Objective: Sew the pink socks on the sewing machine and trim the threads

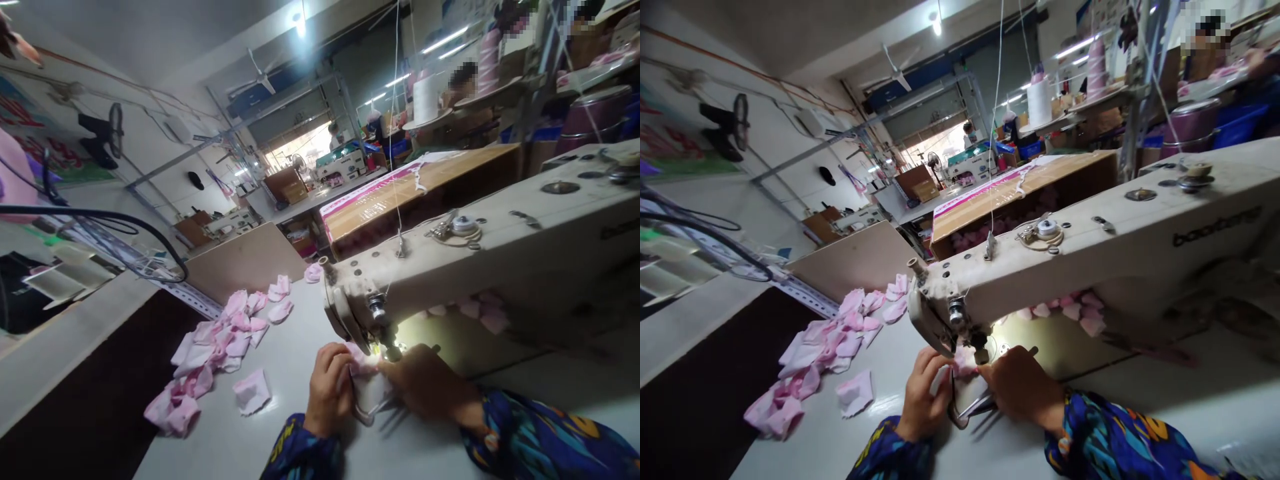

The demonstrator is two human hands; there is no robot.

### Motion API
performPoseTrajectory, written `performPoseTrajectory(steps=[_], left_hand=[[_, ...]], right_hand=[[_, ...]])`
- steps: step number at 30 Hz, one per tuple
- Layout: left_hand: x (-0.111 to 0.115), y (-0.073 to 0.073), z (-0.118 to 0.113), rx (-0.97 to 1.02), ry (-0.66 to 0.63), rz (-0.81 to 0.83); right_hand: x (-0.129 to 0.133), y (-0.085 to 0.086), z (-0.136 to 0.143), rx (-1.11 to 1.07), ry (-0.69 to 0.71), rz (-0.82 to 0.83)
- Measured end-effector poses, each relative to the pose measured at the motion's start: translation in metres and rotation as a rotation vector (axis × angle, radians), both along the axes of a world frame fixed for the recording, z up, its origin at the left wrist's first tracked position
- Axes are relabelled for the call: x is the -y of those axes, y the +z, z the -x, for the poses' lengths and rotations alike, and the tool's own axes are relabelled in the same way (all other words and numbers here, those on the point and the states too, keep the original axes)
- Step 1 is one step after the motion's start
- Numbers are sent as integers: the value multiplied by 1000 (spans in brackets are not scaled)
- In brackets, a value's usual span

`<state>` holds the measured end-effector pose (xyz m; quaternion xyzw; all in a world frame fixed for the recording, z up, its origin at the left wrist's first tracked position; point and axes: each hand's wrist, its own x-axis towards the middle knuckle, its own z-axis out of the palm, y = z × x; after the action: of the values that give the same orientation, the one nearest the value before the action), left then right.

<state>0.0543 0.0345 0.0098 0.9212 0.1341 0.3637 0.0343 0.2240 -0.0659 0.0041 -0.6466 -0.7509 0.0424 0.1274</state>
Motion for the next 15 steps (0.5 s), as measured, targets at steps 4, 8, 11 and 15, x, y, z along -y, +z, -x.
performPoseTrajectory(steps=[4,8,11,15], left_hand=[[-17,5,7,-182,-78,-180],[-30,14,0,-361,-205,-107],[-35,19,-6,-339,-225,-3],[-33,9,-10,-244,-92,0]], right_hand=[[4,6,0,-29,-40,27],[8,6,4,-59,-99,7],[1,2,11,-68,-146,-58],[-16,-16,23,-65,-129,-91]])
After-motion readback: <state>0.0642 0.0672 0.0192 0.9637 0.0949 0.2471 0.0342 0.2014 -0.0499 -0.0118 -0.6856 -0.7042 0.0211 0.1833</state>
